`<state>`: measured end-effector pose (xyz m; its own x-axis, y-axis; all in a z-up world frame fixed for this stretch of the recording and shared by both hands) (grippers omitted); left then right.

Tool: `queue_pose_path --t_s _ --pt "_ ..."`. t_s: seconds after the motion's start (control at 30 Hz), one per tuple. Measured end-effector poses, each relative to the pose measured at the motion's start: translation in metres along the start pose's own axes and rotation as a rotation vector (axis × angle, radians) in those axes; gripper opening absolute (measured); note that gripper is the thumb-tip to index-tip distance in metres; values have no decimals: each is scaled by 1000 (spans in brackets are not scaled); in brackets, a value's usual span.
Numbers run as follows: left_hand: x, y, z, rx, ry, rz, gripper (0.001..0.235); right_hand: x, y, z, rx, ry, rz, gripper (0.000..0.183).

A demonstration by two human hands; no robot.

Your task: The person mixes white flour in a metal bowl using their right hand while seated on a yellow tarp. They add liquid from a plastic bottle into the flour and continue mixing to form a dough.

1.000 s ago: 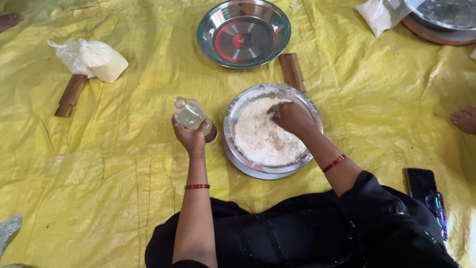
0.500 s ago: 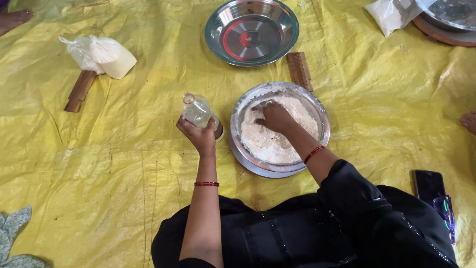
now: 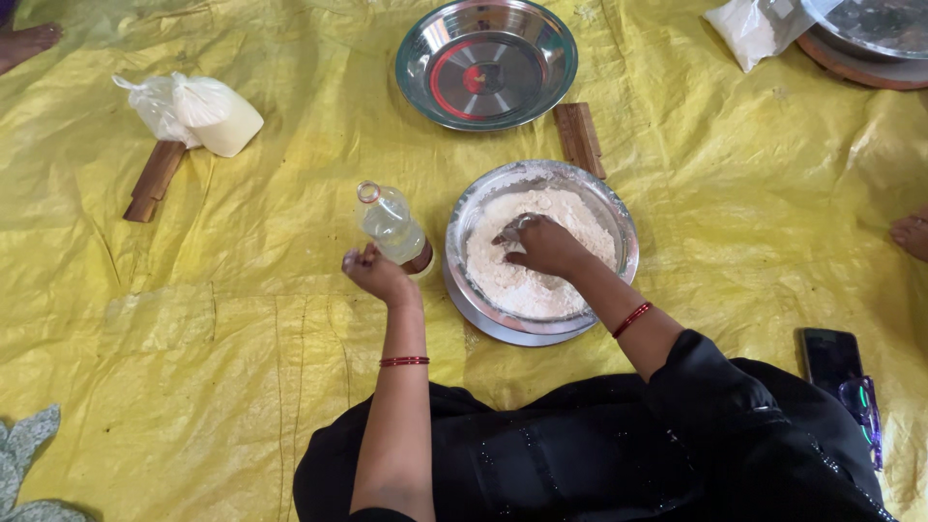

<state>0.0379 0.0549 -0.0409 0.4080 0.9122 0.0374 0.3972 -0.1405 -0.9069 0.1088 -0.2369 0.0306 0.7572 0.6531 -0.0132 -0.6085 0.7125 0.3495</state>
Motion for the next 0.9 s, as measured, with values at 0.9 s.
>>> queue_pose_path --t_s 0.9 --pt "-34 -240 -123 1264 794 -862 13 -14 1 10 40 54 -28 35"
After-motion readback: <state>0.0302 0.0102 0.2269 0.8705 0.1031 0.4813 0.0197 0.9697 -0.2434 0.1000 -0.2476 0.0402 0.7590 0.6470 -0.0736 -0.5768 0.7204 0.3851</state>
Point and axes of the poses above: each hand's wrist, its own x-axis towards the middle knuckle, its own z-axis out of the back of the hand, y = z × x, the point moved 8 cm from there along x, towards the middle knuckle, and after that the axes turned 5 degrees about -z, right-handed, at the moved point
